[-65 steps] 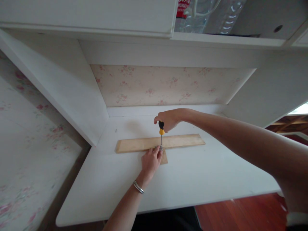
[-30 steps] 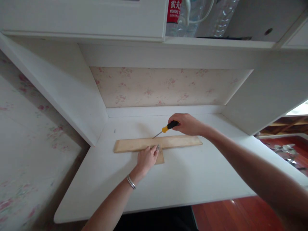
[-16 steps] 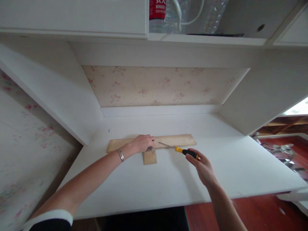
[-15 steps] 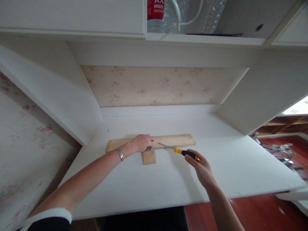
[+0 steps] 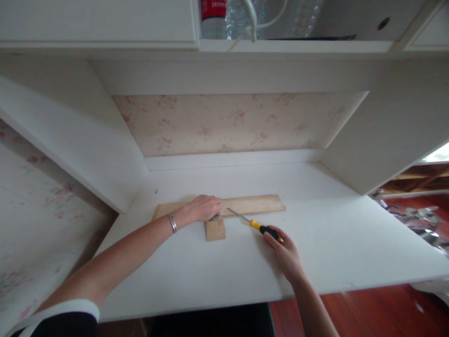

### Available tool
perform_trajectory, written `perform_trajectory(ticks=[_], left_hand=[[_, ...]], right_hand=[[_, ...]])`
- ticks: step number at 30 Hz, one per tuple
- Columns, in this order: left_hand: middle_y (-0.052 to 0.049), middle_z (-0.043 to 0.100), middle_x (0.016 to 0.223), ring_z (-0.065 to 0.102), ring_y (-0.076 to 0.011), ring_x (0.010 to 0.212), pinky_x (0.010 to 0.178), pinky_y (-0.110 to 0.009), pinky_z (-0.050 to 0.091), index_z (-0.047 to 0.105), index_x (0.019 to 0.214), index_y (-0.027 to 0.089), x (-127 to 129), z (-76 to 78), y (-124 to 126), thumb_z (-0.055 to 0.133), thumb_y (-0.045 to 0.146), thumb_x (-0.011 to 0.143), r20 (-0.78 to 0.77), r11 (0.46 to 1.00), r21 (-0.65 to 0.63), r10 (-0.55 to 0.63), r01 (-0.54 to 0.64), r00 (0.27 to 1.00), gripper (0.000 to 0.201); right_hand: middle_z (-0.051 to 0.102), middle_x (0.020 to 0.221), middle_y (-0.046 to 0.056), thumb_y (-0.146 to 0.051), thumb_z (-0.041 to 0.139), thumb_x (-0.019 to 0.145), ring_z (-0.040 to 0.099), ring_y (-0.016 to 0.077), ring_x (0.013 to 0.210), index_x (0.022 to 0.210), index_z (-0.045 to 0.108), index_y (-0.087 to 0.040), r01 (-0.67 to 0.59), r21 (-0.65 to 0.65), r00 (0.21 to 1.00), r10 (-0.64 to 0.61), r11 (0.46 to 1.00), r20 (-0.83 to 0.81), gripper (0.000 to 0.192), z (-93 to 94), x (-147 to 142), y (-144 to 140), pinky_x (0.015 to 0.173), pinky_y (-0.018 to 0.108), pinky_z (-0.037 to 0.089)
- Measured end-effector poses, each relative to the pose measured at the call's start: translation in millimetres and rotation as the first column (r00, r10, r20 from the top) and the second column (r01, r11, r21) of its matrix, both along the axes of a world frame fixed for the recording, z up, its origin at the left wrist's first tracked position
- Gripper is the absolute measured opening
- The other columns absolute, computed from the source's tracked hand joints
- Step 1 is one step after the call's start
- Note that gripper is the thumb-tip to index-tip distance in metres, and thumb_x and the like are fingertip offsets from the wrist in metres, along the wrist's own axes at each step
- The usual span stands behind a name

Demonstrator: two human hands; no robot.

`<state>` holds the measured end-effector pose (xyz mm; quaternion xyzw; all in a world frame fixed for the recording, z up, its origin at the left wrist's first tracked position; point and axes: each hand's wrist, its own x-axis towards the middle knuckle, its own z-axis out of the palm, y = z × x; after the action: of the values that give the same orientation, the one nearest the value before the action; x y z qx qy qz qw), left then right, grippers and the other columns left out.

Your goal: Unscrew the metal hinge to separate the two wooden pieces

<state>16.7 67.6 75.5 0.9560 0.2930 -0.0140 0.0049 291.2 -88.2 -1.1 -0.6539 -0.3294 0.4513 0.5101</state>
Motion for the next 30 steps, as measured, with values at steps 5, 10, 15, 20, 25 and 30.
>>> perform_trajectory(ticks=[5,10,15,20,25,30], left_hand=[[-0.006,0.064,0.092,0.061,-0.0169,0.080,0.073,-0.028,0.045,0.065,0.084,0.019,1,2.7,-2,0.034,0.036,0.094,0.056,0.983,-0.001,0.183,-0.183,0.982,0.036],[-0.005,0.064,0.093,0.061,-0.0157,0.082,0.075,-0.026,0.044,0.066,0.084,0.019,-20,0.3,10,0.034,0.039,0.095,0.201,0.950,-0.026,0.309,-0.310,0.930,0.039],[-0.006,0.065,0.095,0.061,-0.0168,0.085,0.078,-0.026,0.044,0.068,0.086,0.018,-87,-13.7,35,0.041,0.040,0.092,0.347,0.812,-0.052,0.561,-0.582,0.752,0.036],[-0.009,0.066,0.094,0.059,-0.0200,0.087,0.078,-0.028,0.044,0.070,0.090,0.015,-178,-33.4,48,0.042,0.044,0.091,0.400,0.473,-0.043,0.815,-0.880,0.419,0.041],[-0.010,0.063,0.104,0.057,-0.0219,0.083,0.069,-0.032,0.043,0.068,0.105,0.016,-234,-46.8,42,0.040,0.047,0.092,0.328,0.274,-0.009,0.909,-0.962,0.256,0.044],[-0.010,0.062,0.106,0.057,-0.0205,0.077,0.064,-0.031,0.041,0.070,0.104,0.017,-243,-53.6,45,0.043,0.045,0.091,0.280,0.270,-0.029,0.926,-0.962,0.251,0.041]], right_hand=[[0.065,0.077,0.001,-0.048,0.071,0.069,0.057,0.0166,0.068,0.109,0.063,-0.023,-0.019,0.008,1.000,0.018,1.000,0.022,0.048,-3.0,-1,-2,0.057,0.026,0.041],[0.064,0.075,0.001,-0.049,0.073,0.067,0.054,0.0141,0.060,0.112,0.062,-0.021,-0.008,-0.003,1.000,0.008,1.000,-0.003,0.054,-8.7,-1,-4,0.051,0.024,0.037],[0.065,0.075,0.001,-0.049,0.073,0.067,0.050,0.0120,0.054,0.114,0.062,-0.022,-0.024,-0.032,1.000,0.024,0.999,-0.011,0.056,-9.1,-1,-4,0.045,0.022,0.031],[0.066,0.076,0.002,-0.048,0.076,0.063,0.052,0.0133,0.054,0.111,0.064,-0.021,0.011,-0.062,1.000,-0.010,0.998,0.015,0.057,-8.4,0,0,0.044,0.023,0.031],[0.065,0.076,0.001,-0.048,0.074,0.064,0.053,0.0141,0.058,0.113,0.063,-0.023,-0.009,-0.071,1.000,0.009,0.997,0.007,0.056,-9.8,-1,3,0.048,0.024,0.036],[0.065,0.072,0.000,-0.047,0.075,0.063,0.055,0.0164,0.062,0.110,0.065,-0.022,0.029,-0.054,0.998,-0.026,0.998,0.051,0.055,-9.2,-1,5,0.052,0.026,0.039]])
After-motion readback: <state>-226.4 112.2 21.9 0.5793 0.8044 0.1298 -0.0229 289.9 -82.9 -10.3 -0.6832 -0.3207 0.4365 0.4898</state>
